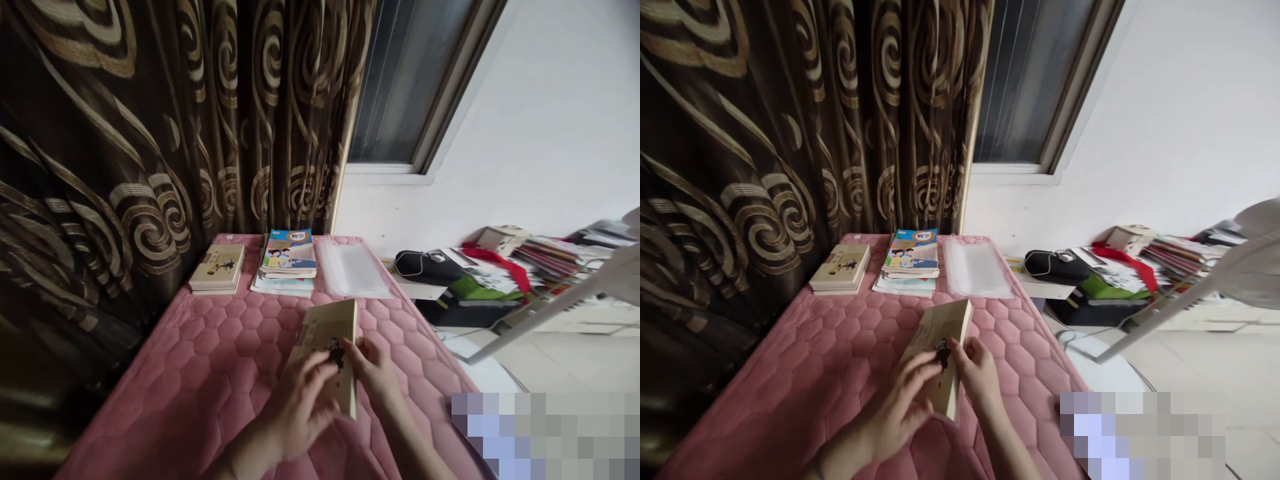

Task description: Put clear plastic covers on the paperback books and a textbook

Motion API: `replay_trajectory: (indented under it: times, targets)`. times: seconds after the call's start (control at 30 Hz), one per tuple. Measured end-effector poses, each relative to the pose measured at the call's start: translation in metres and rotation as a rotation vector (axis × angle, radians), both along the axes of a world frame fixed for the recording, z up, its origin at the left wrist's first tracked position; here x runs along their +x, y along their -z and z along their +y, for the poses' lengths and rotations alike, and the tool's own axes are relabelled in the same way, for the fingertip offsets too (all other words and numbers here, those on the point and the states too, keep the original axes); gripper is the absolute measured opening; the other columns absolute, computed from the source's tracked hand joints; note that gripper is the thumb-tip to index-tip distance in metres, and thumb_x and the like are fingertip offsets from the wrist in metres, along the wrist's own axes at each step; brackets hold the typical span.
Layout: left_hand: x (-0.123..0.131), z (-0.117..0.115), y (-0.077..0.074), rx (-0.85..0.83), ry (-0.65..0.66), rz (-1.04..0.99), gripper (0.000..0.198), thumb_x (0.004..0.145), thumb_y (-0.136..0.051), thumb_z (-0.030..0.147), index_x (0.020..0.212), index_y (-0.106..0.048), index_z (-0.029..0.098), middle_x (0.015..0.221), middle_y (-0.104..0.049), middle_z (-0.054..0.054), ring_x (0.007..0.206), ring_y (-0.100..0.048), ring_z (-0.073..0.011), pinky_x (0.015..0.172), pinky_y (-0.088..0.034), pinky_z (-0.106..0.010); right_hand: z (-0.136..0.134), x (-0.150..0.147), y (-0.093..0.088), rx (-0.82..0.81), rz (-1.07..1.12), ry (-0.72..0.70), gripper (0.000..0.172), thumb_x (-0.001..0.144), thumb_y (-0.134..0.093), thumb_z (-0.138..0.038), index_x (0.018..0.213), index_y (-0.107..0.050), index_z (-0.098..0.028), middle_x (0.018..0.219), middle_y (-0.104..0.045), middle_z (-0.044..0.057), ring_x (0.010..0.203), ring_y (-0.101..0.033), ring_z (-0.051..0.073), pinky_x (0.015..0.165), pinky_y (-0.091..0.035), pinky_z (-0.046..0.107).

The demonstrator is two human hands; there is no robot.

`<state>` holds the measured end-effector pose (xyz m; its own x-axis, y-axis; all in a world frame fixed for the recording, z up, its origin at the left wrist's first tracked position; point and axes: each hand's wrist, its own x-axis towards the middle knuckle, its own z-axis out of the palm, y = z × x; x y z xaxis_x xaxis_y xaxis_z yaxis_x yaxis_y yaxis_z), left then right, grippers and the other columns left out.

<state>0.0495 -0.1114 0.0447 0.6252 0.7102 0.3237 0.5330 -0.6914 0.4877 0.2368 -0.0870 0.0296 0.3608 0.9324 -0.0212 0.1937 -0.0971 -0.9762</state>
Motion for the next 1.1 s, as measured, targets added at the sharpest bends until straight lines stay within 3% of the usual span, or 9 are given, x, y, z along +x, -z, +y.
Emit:
replay_trajectory:
  times: [0.07,0.13,0.33,0.43,0.57,0.67,0.73,0.9,1.1]
  targets:
    - [0.001,-0.015,0.007,0.112,-0.008,0.11,0.072,0.086,-0.059,0.038,0.148,-0.026,0.021,0.155,-0.028,-0.01,0.141,-0.029,-0.0284,0.112,-0.035,-0.044,-0.001,-0.003,0.005,0.039,-0.031,0.033,0.046,0.07,-0.058,-0.065,0.061,-0.04,-0.024,0.052,-0.045,-0.004,0.049,-0.043,0.012,0.044,-0.034,0.024]
    - [0.003,-0.021,0.021,0.244,-0.116,0.189,0.073,0.088,-0.052,0.018,0.151,-0.016,0.025,0.155,-0.029,-0.007,0.141,-0.03,-0.0262,0.113,-0.033,-0.044,-0.003,-0.008,0.007,0.061,-0.019,0.041,0.048,0.069,-0.061,-0.065,0.06,-0.038,-0.024,0.051,-0.042,-0.005,0.047,-0.04,0.011,0.042,-0.032,0.024]
    - [-0.001,-0.004,0.052,0.461,-0.188,0.079,0.068,0.087,-0.037,-0.001,0.147,-0.026,0.028,0.145,-0.047,-0.003,0.134,-0.042,-0.0189,0.11,-0.039,-0.037,-0.011,-0.007,0.008,-0.009,0.285,-0.106,0.048,0.072,-0.055,-0.069,0.072,-0.051,-0.021,0.062,-0.055,0.0,0.054,-0.055,0.016,0.049,-0.048,0.028]
    - [-0.013,0.006,0.042,0.284,-0.158,-0.115,0.059,0.088,-0.035,0.001,0.141,-0.039,0.028,0.141,-0.051,-0.003,0.131,-0.046,-0.0178,0.109,-0.04,-0.036,-0.004,0.01,0.013,0.019,0.283,-0.149,0.052,0.069,-0.062,-0.067,0.091,-0.058,-0.02,0.096,-0.066,0.01,0.078,-0.065,0.022,0.064,-0.055,0.034]
    - [-0.036,0.023,0.002,-0.259,-0.299,-0.539,0.038,0.089,-0.049,0.025,0.126,-0.053,0.018,0.124,-0.064,-0.011,0.114,-0.06,-0.0236,0.096,-0.05,-0.035,0.012,0.031,0.009,0.191,0.125,-0.215,0.072,0.06,-0.078,-0.054,0.121,-0.053,-0.025,0.137,-0.051,0.011,0.117,-0.055,0.027,0.091,-0.051,0.041]
    - [-0.049,0.043,-0.025,-0.624,-0.309,-0.839,0.048,0.078,-0.064,0.046,0.114,-0.058,0.014,0.111,-0.069,-0.013,0.101,-0.065,-0.0283,0.085,-0.053,-0.037,0.018,0.036,-0.008,0.181,0.129,-0.375,0.067,0.071,-0.073,-0.049,0.128,-0.05,-0.026,0.127,-0.06,0.008,0.113,-0.058,0.026,0.09,-0.052,0.039]
    - [-0.055,0.058,-0.03,-0.763,-0.301,-0.939,0.055,0.068,-0.073,0.051,0.107,-0.06,0.015,0.106,-0.071,-0.011,0.097,-0.066,-0.0287,0.082,-0.052,-0.037,0.019,0.033,-0.017,0.122,0.112,-0.392,0.053,0.075,-0.069,-0.05,0.119,-0.056,-0.023,0.11,-0.068,0.007,0.099,-0.063,0.026,0.08,-0.055,0.036]
    - [-0.054,0.093,-0.005,-0.932,-0.355,-0.911,0.061,0.057,-0.079,0.056,0.1,-0.062,0.015,0.094,-0.073,-0.009,0.087,-0.068,-0.0266,0.075,-0.052,-0.033,0.028,0.021,-0.011,0.0,-0.067,-0.209,0.042,0.07,-0.065,-0.058,0.086,-0.064,-0.018,0.081,-0.07,0.006,0.077,-0.065,0.025,0.06,-0.052,0.031]
    - [-0.047,0.114,0.033,-0.763,-0.61,-0.481,0.034,0.081,-0.061,0.042,0.1,-0.056,0.014,0.093,-0.071,-0.009,0.085,-0.068,-0.0234,0.071,-0.05,-0.03,0.045,0.02,0.029,-0.069,-0.273,-0.112,0.038,0.068,-0.057,-0.058,0.072,-0.06,-0.02,0.072,-0.07,0.007,0.069,-0.065,0.026,0.053,-0.046,0.03]
